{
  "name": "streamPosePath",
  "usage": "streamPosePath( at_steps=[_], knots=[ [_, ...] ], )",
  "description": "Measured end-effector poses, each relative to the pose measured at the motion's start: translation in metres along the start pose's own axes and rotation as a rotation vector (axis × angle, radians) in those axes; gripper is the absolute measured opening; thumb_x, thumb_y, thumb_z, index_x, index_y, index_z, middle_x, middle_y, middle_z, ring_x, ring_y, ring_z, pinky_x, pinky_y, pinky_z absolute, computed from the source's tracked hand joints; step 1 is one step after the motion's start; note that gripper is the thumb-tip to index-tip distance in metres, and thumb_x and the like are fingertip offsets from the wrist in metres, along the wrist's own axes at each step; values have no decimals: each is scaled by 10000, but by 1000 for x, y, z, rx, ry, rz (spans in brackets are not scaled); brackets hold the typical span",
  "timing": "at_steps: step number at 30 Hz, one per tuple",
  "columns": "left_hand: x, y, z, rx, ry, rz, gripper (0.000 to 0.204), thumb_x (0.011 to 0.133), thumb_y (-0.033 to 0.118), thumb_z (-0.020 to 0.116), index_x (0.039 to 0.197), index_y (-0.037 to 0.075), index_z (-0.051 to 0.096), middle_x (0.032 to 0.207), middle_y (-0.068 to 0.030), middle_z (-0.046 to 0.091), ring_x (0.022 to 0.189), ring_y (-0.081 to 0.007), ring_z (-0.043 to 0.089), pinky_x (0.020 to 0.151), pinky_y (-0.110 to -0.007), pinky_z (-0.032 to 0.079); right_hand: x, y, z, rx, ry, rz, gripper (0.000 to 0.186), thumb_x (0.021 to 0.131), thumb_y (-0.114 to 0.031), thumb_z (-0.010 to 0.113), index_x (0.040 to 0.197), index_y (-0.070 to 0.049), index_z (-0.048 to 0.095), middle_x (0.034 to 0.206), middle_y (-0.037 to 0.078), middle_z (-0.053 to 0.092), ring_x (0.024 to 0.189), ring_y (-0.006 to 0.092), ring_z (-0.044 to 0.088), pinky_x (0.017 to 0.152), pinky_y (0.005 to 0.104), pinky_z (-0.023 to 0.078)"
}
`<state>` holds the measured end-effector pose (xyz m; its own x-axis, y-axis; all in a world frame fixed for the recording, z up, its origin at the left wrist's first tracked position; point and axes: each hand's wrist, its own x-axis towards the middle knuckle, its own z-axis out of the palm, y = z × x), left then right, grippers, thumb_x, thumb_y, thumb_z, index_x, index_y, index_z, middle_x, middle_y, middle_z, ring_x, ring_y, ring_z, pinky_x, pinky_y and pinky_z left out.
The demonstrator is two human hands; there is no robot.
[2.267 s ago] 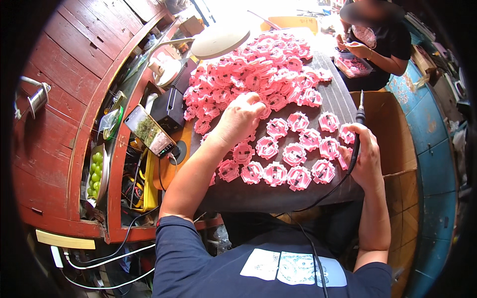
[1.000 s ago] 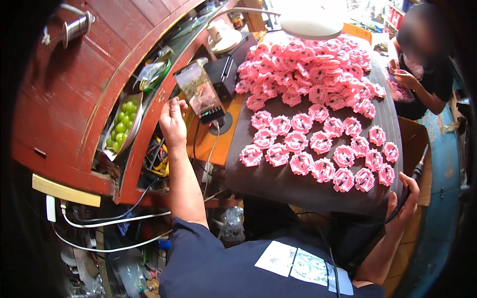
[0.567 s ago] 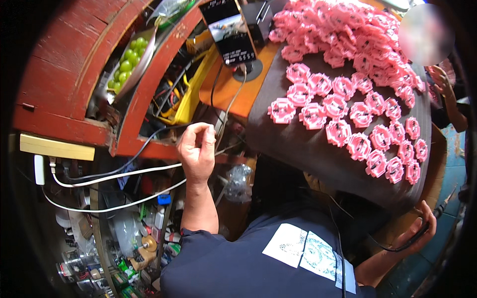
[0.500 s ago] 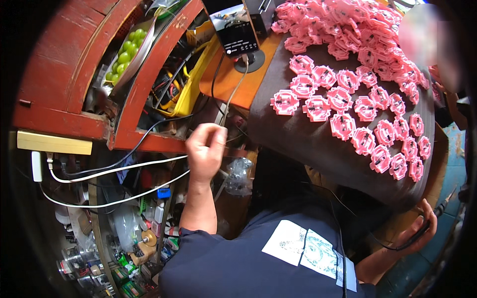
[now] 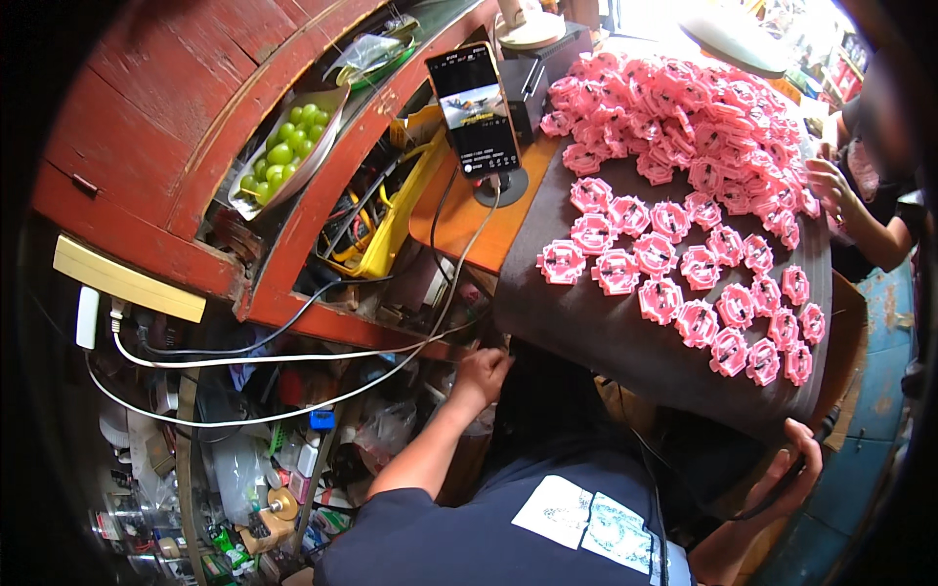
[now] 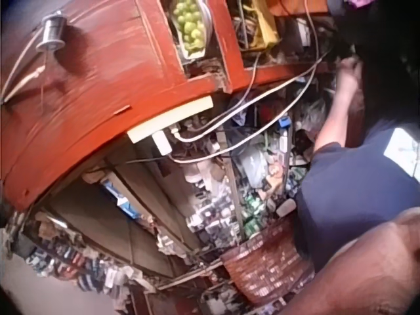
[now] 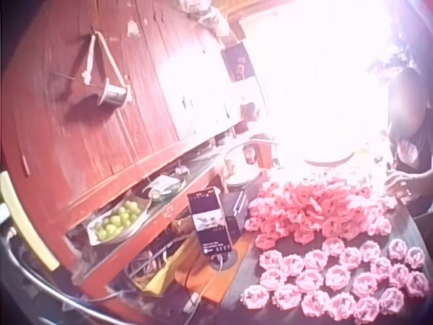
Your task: The person uses a soldering iron to apply heat to small pink plastic components arranged on a work surface. They pick up individual pieces, apply the soldering tip to specific areas, and place the finished pieces into a cardboard box. A second person is visible in the background performing a similar task.
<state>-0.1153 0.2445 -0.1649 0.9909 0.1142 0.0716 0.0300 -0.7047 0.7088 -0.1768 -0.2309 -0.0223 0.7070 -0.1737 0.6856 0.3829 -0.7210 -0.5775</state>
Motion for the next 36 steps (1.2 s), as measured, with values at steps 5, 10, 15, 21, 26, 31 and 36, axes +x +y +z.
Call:
streamPosePath(
  at_steps=[5,10,15,21,26,31,36],
  knots=[
    [4,88,-99,-272,-579,-61,169,973,165,764,1021,3,780,920,-135,761,880,-255,734,774,-370,555,0,-31,21,177,-45,28,337,1094,-248,584,1312,1,523,1205,226,693,1117,338,664,1028,495,508],
    [17,188,-85,-437,-614,613,97,958,62,764,1034,4,749,859,-104,667,778,-280,672,689,-380,531,34,-85,62,480,-319,-154,494,969,-335,801,1274,-83,506,1270,256,696,1140,393,675,991,540,512],
    [22,254,-46,-570,-637,927,148,923,61,774,1055,32,712,831,-101,609,737,-319,638,637,-421,511,44,-91,60,619,-419,-208,325,883,-32,790,1125,-85,578,965,150,761,828,322,731,826,477,542],
    [31,281,-19,-598,-665,864,175,891,-12,812,1060,3,772,798,-98,697,667,-258,674,597,-359,521,41,-70,35,589,-280,-110,271,858,44,769,1049,-73,616,847,94,749,741,269,715,727,409,542],
    [52,298,-14,-346,-717,975,108,864,11,815,952,27,753,743,-80,677,620,-243,665,560,-356,518,45,-43,15,504,-244,-87,272,868,21,790,1052,-83,619,824,74,754,734,247,713,719,388,545],
    [113,344,-53,-83,-419,1121,124,841,21,803,937,25,725,710,-66,634,588,-231,639,543,-353,520,58,0,-13,437,-73,-15,291,1015,-317,742,1079,-56,632,802,60,731,720,241,690,698,385,538],
    [173,384,-16,-55,-99,1316,190,809,-22,812,978,2,729,773,-91,671,628,-263,652,575,-361,528,82,25,-11,355,125,150,747,1025,-638,616,1386,16,630,959,134,724,839,224,700,758,355,558]
  ],
)
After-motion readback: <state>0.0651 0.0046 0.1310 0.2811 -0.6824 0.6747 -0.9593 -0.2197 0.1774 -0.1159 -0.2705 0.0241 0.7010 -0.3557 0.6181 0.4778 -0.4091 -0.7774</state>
